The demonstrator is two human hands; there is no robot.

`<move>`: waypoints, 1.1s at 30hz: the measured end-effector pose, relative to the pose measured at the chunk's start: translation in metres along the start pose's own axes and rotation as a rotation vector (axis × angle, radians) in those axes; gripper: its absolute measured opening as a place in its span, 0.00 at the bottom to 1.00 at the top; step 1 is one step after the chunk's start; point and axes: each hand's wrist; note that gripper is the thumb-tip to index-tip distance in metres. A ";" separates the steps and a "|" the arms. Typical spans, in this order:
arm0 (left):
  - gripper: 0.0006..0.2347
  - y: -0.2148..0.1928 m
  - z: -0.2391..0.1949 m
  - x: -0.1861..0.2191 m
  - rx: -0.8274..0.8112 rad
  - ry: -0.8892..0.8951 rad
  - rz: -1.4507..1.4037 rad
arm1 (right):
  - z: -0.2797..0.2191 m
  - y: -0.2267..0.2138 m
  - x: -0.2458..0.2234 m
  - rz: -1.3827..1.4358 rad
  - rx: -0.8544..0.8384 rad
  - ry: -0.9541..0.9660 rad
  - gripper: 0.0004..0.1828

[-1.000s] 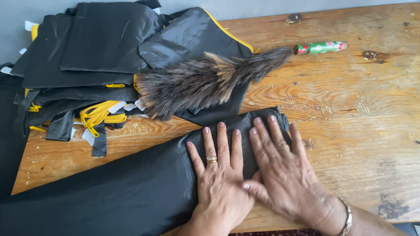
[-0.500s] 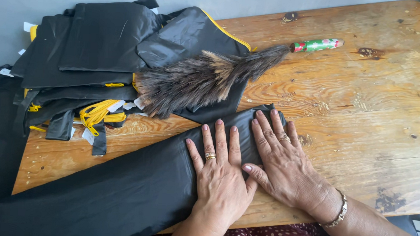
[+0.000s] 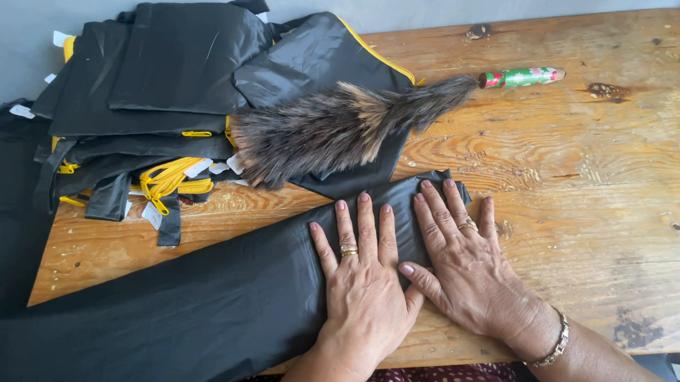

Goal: The person folds a black garment on a wooden table. They smooth the fabric with their hands, fold the sides inward, and then fold the garment in half lengthwise. The person then folds the garment again to create a compact rectangular shape.

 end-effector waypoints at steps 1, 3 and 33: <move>0.44 0.001 0.000 0.000 -0.001 -0.001 -0.001 | 0.001 -0.001 0.000 0.000 -0.001 0.000 0.49; 0.44 0.001 0.000 0.000 -0.008 0.003 0.037 | 0.003 -0.004 0.001 0.051 0.003 0.001 0.48; 0.44 -0.059 -0.064 -0.083 -0.066 0.156 -0.213 | 0.009 -0.051 0.001 0.300 0.036 -0.172 0.63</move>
Point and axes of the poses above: each hand's wrist, its own z-axis towards the middle knuckle, its own y-axis out of the palm, x = y × z, and after that the axes turned 3 degrees about x, right-handed
